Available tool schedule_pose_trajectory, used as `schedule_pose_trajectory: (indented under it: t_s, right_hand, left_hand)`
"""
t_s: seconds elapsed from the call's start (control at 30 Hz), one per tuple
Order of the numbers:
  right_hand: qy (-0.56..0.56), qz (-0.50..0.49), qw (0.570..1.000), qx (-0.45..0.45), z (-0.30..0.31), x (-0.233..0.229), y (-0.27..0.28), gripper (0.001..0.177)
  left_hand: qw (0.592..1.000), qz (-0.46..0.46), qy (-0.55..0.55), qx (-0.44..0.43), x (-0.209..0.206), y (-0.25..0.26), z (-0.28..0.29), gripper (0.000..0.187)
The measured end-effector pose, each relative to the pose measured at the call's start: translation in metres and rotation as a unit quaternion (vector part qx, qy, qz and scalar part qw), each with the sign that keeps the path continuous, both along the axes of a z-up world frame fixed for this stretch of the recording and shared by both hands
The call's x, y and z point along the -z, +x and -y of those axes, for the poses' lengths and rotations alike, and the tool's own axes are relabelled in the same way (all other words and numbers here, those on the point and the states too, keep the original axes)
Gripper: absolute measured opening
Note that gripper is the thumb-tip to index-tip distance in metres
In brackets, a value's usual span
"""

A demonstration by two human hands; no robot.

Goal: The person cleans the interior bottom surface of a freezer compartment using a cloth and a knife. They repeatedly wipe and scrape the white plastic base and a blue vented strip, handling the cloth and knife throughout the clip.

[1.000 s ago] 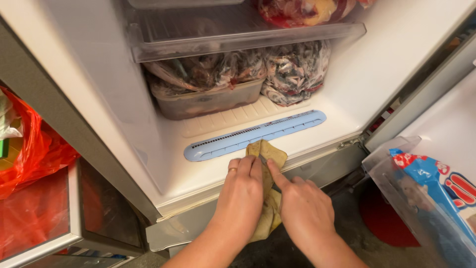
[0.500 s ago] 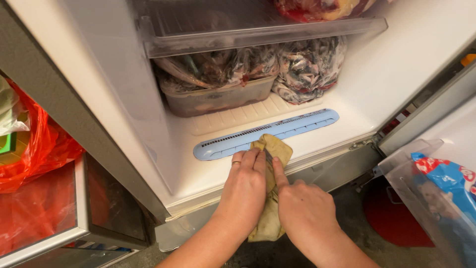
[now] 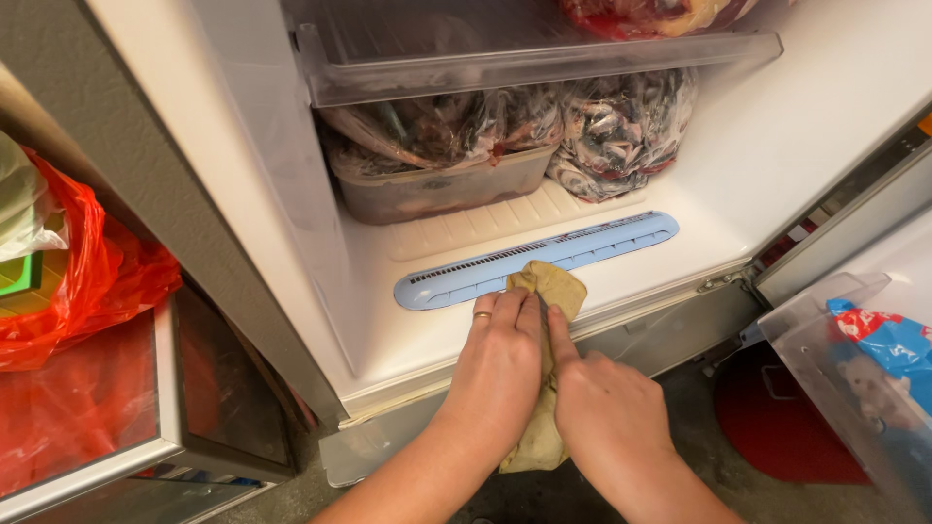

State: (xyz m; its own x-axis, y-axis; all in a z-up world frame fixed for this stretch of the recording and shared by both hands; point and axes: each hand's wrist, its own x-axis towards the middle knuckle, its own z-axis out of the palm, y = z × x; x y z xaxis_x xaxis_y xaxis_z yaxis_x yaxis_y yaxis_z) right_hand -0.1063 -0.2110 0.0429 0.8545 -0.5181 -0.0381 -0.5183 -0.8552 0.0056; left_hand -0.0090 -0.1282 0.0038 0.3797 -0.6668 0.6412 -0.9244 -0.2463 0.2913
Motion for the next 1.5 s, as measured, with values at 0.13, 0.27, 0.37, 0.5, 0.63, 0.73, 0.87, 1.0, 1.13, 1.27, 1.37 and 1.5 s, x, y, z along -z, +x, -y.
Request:
schedule_pose_trajectory:
  t_s: [0.13, 0.27, 0.37, 0.5, 0.63, 0.73, 0.87, 1.0, 1.13, 1.27, 1.37, 1.5]
  right_hand:
    - [0.007, 0.012, 1.000, 0.008, 0.001, 0.009, 0.004, 0.072]
    - [0.018, 0.029, 0.999, 0.005, 0.011, 0.007, -0.015, 0.080]
    - [0.029, 0.035, 0.998, 0.037, 0.015, 0.005, -0.031, 0.077]
    - [0.050, 0.032, 0.995, 0.078, 0.022, 0.003, -0.040, 0.072]
    - [0.045, 0.019, 0.993, 0.109, 0.032, 0.000, -0.036, 0.069]
    - [0.040, 0.054, 0.993, 0.092, 0.039, 0.000, -0.031, 0.070]
    - [0.037, 0.061, 0.994, 0.088, 0.048, 0.002, -0.016, 0.069]
    - [0.045, 0.050, 0.994, 0.091, 0.055, -0.004, -0.011, 0.068]
    - [0.015, 0.000, 0.995, 0.096, 0.067, -0.017, -0.018, 0.067]
    - [-0.016, -0.006, 0.997, 0.072, 0.079, -0.021, -0.021, 0.069]
    - [-0.046, 0.038, 0.998, 0.017, 0.083, -0.012, -0.014, 0.071]
    - [-0.035, 0.085, 0.996, -0.014, 0.090, -0.003, -0.016, 0.065]
  left_hand:
    - [0.999, 0.043, 0.031, -0.011, -0.001, -0.001, 0.001, 0.043]
    - [0.996, 0.043, 0.072, 0.016, -0.006, -0.014, 0.000, 0.044]
    - [0.997, 0.026, 0.062, 0.040, -0.009, -0.029, -0.002, 0.048]
    - [0.996, 0.013, 0.060, 0.059, -0.013, -0.035, 0.003, 0.060]
    - [0.996, 0.001, 0.074, 0.056, -0.018, -0.033, 0.017, 0.056]
    - [0.991, 0.045, 0.119, 0.048, -0.017, -0.028, 0.026, 0.057]
    - [0.989, 0.079, 0.119, 0.031, -0.014, -0.014, 0.042, 0.051]
    - [0.994, 0.037, 0.094, 0.031, -0.009, -0.012, 0.053, 0.047]
    - [0.993, 0.055, 0.099, 0.039, -0.007, -0.016, 0.055, 0.051]
    - [0.995, 0.006, 0.088, 0.040, -0.007, -0.018, 0.058, 0.051]
    - [0.995, 0.035, 0.092, 0.024, -0.008, -0.014, 0.060, 0.053]
    - [0.990, 0.078, 0.119, 0.007, -0.009, -0.016, 0.065, 0.052]
